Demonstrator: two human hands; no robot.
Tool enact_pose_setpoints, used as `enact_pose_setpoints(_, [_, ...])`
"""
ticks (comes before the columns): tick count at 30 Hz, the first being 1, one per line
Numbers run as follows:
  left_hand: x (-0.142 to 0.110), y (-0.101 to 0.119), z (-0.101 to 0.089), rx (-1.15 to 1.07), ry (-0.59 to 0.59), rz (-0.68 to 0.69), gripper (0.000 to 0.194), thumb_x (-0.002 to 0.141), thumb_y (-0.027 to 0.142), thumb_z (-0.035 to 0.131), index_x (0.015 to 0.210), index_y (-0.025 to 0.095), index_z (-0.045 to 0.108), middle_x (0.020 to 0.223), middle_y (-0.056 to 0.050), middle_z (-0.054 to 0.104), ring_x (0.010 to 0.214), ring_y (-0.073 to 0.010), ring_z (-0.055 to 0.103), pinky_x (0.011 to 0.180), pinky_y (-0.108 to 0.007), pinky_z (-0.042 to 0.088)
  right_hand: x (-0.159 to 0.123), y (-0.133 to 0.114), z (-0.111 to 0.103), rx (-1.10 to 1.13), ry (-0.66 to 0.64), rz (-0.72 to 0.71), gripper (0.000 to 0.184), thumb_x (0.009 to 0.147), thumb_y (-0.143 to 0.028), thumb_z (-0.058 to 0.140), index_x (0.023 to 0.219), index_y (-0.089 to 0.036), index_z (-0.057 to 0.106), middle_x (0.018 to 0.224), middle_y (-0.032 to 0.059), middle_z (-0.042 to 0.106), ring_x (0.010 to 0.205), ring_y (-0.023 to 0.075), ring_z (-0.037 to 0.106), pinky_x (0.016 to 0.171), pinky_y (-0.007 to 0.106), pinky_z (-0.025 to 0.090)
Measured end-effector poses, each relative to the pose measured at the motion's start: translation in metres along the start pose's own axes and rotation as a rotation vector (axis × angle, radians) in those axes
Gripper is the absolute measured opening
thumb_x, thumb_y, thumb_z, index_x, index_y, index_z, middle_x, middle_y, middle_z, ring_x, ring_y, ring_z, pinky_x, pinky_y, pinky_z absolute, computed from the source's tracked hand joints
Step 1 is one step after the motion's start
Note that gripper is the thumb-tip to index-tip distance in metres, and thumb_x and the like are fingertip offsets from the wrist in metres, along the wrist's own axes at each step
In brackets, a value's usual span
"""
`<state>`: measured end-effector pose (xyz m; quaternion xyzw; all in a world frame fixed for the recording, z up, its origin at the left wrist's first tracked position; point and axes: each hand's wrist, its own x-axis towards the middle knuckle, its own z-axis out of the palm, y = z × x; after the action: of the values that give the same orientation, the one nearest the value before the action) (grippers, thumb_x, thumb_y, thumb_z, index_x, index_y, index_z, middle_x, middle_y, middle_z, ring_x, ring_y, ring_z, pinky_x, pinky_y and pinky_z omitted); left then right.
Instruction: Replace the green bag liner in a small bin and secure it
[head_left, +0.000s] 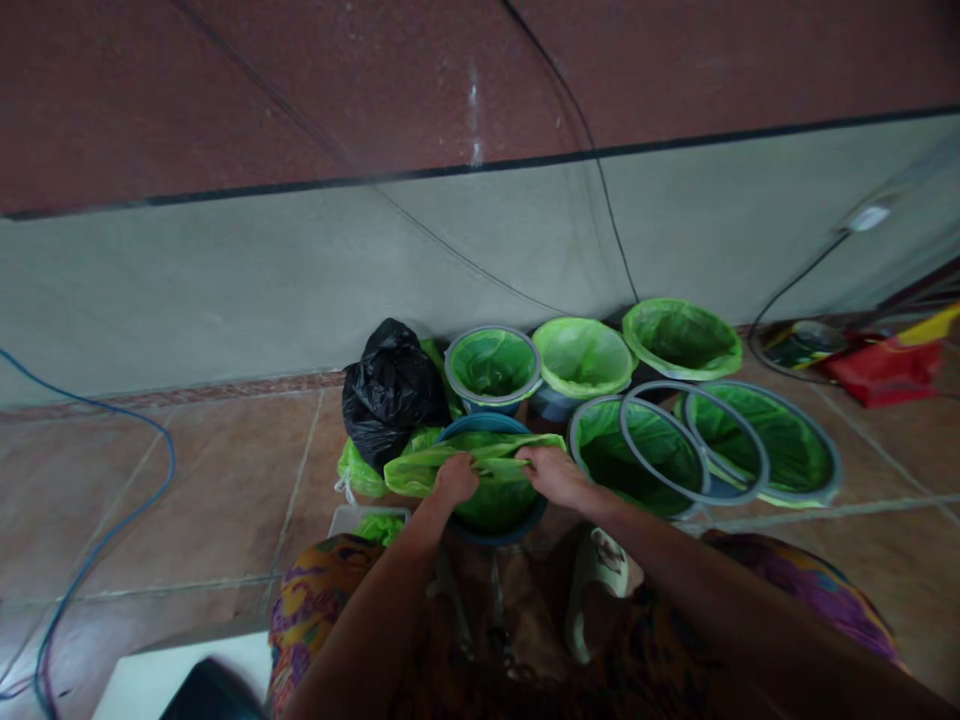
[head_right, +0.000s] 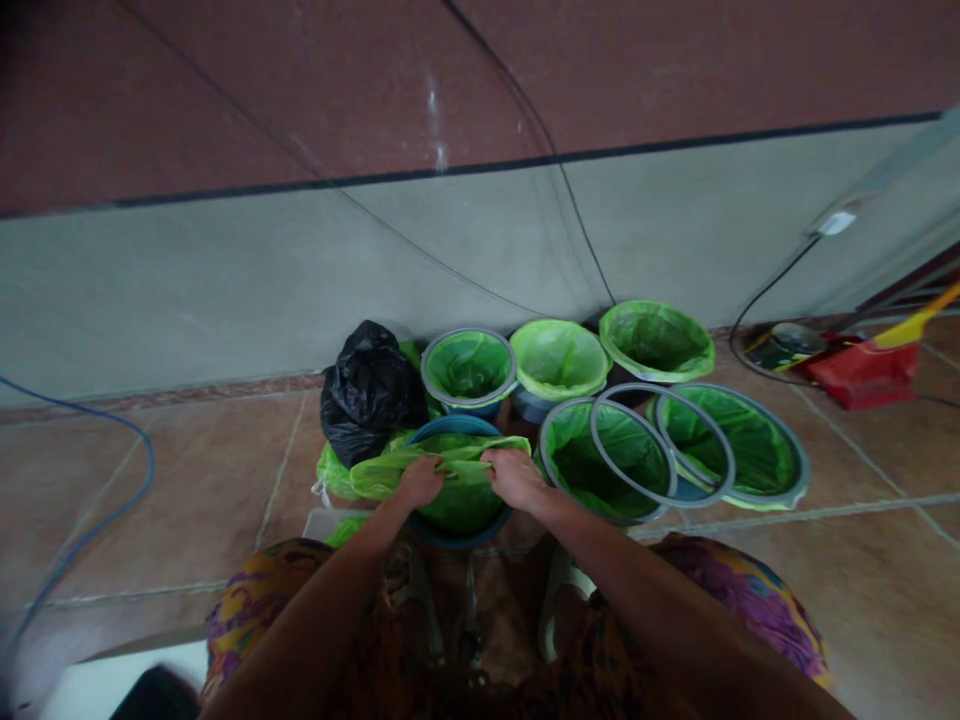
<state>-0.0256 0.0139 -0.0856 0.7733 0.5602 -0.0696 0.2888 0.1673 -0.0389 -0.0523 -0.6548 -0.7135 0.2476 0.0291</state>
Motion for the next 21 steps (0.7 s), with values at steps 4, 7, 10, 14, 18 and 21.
enact_pose_setpoints(4, [-0.004, 0.006, -0.020, -0.244, 0.033, 0.069, 0.029, 0.079, 0.020, 0.054, 0.103, 0.014, 0.067, 0.099, -0.007, 0.071, 0.089, -0.0168, 0.064, 0.077, -0.024, 0.048, 0.001, -0.004, -0.009, 0.034, 0.168, 0.070, 0.029, 0.082, -0.019, 0.051, 0.107, -0.018, 0.066, 0.101, 0.0092, 0.070, 0.095, 0.0226, 0.063, 0.087, 0.033, 0.043])
enact_pose_setpoints(7, [-0.013, 0.010, -0.032, -0.531, 0.052, 0.092, 0.033, 0.073, 0.018, 0.056, 0.104, 0.012, 0.066, 0.087, -0.004, 0.072, 0.078, -0.0148, 0.062, 0.068, -0.023, 0.047, -0.006, -0.019, -0.019, 0.096, 0.343, -0.118, 0.030, 0.082, -0.017, 0.052, 0.111, -0.017, 0.063, 0.108, 0.0096, 0.066, 0.104, 0.0227, 0.057, 0.095, 0.035, 0.040])
enact_pose_setpoints(10, [-0.022, 0.015, -0.038, -0.665, -0.006, 0.038, 0.038, 0.071, 0.015, 0.050, 0.105, 0.013, 0.066, 0.071, -0.001, 0.068, 0.064, -0.0124, 0.058, 0.058, -0.022, 0.043, -0.018, -0.037, -0.025, 0.153, 0.385, -0.367, 0.025, 0.083, -0.016, 0.052, 0.104, -0.022, 0.064, 0.109, 0.0069, 0.064, 0.105, 0.0218, 0.054, 0.096, 0.037, 0.039])
enact_pose_setpoints(14, [-0.030, 0.017, -0.038, -0.727, -0.040, 0.002, 0.036, 0.070, 0.016, 0.049, 0.101, 0.013, 0.066, 0.066, 0.000, 0.064, 0.059, -0.0120, 0.056, 0.054, -0.022, 0.042, -0.026, -0.047, -0.014, 0.121, 0.334, -0.484, 0.022, 0.085, -0.018, 0.053, 0.101, -0.024, 0.066, 0.114, 0.0057, 0.062, 0.109, 0.0224, 0.052, 0.098, 0.040, 0.038])
enact_pose_setpoints(18, [-0.035, 0.017, -0.038, -0.740, -0.061, 0.037, 0.038, 0.067, 0.015, 0.050, 0.102, 0.014, 0.064, 0.068, 0.001, 0.064, 0.061, -0.0121, 0.056, 0.057, -0.022, 0.043, -0.024, -0.040, 0.001, 0.084, 0.290, -0.444, 0.023, 0.085, -0.020, 0.054, 0.104, -0.022, 0.066, 0.116, 0.0081, 0.060, 0.110, 0.0230, 0.051, 0.097, 0.040, 0.038])
enact_pose_setpoints(21, [-0.037, 0.017, -0.039, -0.753, -0.100, 0.052, 0.048, 0.064, 0.011, 0.050, 0.112, 0.014, 0.059, 0.059, 0.004, 0.057, 0.053, -0.0106, 0.050, 0.053, -0.022, 0.040, -0.023, -0.034, 0.005, 0.088, 0.281, -0.418, 0.019, 0.086, -0.022, 0.054, 0.101, -0.022, 0.067, 0.113, 0.0081, 0.061, 0.108, 0.0222, 0.052, 0.095, 0.039, 0.039])
